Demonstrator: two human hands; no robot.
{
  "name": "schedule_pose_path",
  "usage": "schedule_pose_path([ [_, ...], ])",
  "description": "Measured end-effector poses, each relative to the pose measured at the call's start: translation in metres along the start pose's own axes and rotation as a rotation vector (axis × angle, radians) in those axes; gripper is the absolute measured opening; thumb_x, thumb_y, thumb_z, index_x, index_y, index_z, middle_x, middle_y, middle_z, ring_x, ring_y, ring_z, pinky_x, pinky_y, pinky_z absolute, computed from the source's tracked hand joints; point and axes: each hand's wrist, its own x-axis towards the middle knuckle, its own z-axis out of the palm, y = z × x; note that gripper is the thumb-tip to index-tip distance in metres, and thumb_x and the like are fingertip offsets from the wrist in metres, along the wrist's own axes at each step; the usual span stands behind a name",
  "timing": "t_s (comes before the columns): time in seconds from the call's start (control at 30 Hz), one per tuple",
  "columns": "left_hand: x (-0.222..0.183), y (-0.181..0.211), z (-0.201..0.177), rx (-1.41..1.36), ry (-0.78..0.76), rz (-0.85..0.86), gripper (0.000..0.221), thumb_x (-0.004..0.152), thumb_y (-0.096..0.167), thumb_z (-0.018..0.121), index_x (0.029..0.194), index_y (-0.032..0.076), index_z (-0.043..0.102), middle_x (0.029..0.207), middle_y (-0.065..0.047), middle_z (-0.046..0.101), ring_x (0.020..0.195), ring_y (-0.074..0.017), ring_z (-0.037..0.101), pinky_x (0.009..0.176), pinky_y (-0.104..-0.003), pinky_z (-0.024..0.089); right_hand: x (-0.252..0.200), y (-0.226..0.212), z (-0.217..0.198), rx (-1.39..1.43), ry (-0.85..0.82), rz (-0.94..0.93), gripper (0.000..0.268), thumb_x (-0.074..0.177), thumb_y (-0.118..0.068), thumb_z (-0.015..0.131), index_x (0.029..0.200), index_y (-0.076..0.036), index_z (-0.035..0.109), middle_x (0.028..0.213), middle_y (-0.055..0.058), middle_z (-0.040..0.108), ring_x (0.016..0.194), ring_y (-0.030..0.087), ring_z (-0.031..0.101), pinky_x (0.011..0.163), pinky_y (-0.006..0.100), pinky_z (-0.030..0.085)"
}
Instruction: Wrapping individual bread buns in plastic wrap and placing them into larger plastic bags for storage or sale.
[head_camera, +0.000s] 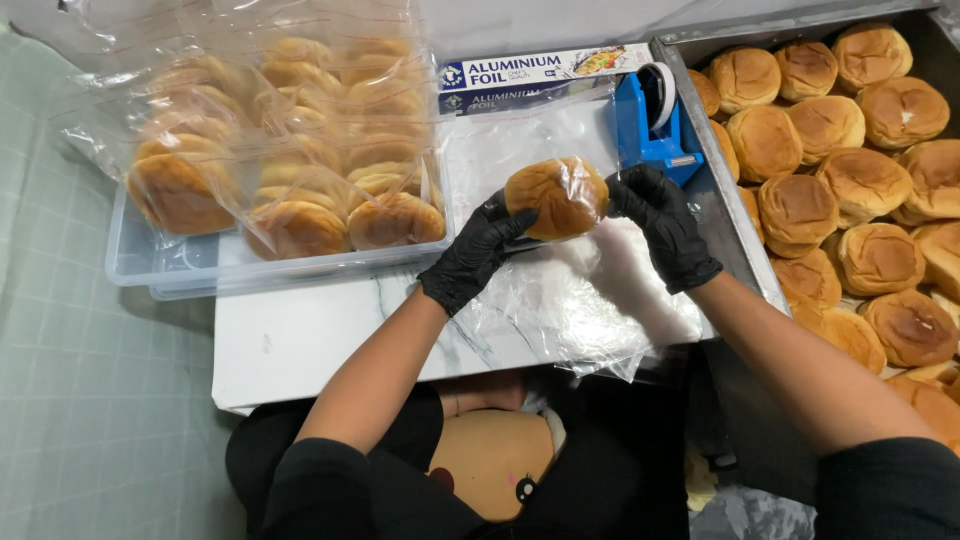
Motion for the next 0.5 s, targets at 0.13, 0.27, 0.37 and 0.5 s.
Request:
schedule_pose_path([
  [0.13, 0.001, -0.001, -0.001, 0.061, -0.007, -0.011, 0.045, 0.085, -0.003, 0.080, 0.127, 0.003, 0.067, 0.112, -0.018, 0.074, 0.097, -0.0382, 0.074, 0.078, -0.048, 0.066, 0.000, 0.016, -0.005, -0.008, 0.014, -0.009, 0.015, 0.102, -0.016, 0.072, 0.100, -0.001, 0.069, 0.086, 0.008, 0.069, 0.088, 0.013, 0.067, 0.085, 0.030, 0.058],
  [0.27, 0.003, -0.003, -0.001, 0.083, -0.024, -0.011, 0.045, 0.085, -0.002, 0.080, 0.128, 0.004, 0.067, 0.113, -0.018, 0.074, 0.098, -0.0359, 0.074, 0.079, -0.046, 0.067, 0.000, 0.023, -0.008, 0.026, 0.034, -0.020, 0.015, 0.105, -0.013, 0.069, 0.097, 0.000, 0.066, 0.085, 0.009, 0.067, 0.086, 0.013, 0.063, 0.086, 0.032, 0.056],
  [0.37, -0.001, -0.001, 0.004, 0.100, -0.028, 0.001, 0.043, 0.085, -0.001, 0.081, 0.126, 0.005, 0.068, 0.113, -0.015, 0.075, 0.099, -0.0329, 0.074, 0.081, -0.045, 0.066, -0.001, 0.021, -0.006, 0.000, 0.048, 0.019, 0.013, 0.105, -0.014, 0.069, 0.099, -0.003, 0.065, 0.088, 0.005, 0.066, 0.087, 0.011, 0.064, 0.086, 0.030, 0.056],
  [0.5, 0.001, -0.003, 0.001, 0.061, -0.016, -0.024, 0.044, 0.085, -0.002, 0.080, 0.127, 0.003, 0.067, 0.111, -0.017, 0.075, 0.097, -0.0372, 0.074, 0.079, -0.047, 0.066, -0.002, 0.016, -0.003, -0.004, 0.054, 0.013, 0.012, 0.104, -0.012, 0.069, 0.099, -0.002, 0.065, 0.087, 0.006, 0.067, 0.087, 0.012, 0.065, 0.084, 0.031, 0.056],
])
